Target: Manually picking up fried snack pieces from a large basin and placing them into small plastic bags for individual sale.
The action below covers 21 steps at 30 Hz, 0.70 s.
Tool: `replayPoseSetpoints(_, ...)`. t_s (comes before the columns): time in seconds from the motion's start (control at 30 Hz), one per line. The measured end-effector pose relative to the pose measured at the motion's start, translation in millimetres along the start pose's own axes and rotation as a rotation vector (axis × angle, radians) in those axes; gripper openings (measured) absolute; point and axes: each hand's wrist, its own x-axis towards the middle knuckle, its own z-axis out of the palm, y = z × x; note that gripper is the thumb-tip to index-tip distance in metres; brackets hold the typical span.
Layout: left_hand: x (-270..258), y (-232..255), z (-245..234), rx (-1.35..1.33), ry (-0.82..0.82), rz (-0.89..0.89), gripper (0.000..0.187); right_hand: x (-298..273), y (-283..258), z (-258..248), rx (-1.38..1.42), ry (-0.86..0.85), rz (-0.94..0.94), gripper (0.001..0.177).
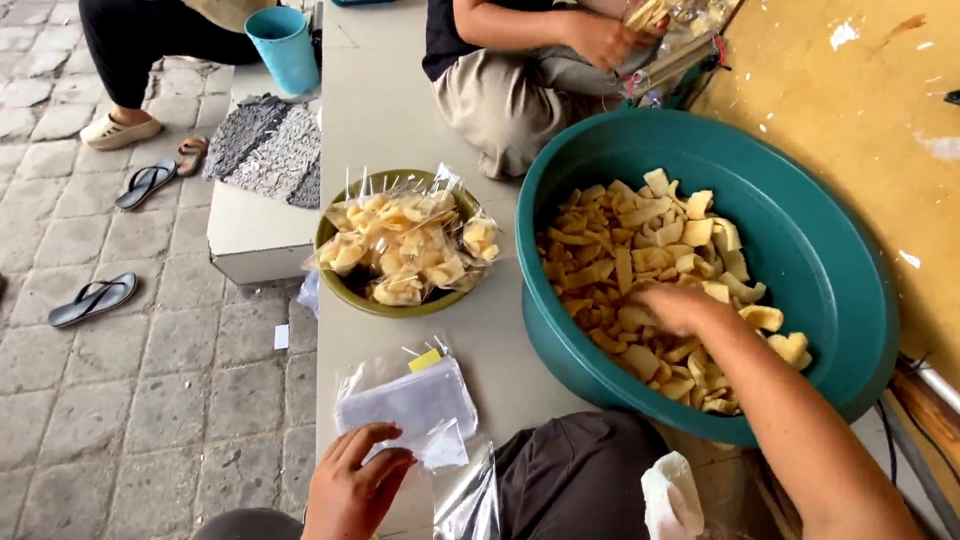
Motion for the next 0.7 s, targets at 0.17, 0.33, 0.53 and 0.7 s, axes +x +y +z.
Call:
replayPoseSetpoints(0.17, 8, 4, -4, -0.045, -0.002, -0.009, 0.012, -10, 22, -3, 0.176, 0.083, 0.031, 0.076)
replayPoseSetpoints(0.33, 2, 4, -3, -0.050, 0.008, -0.026, 0.017, -39, 40, -20, 0.821, 0.316, 0.048, 0.078)
replayPoseSetpoints(0.53, 18, 22, -7, -0.130, -0.013, -0.024, 0.011, -68, 41, -22, 1.681, 0.508, -0.271, 0.082)
replayPoseSetpoints(0.7, 45, 42, -1, -0.146, -0.149, -0.019, 0.001, -86, -28, -13, 1.776, 0.362, -0.998, 0.079)
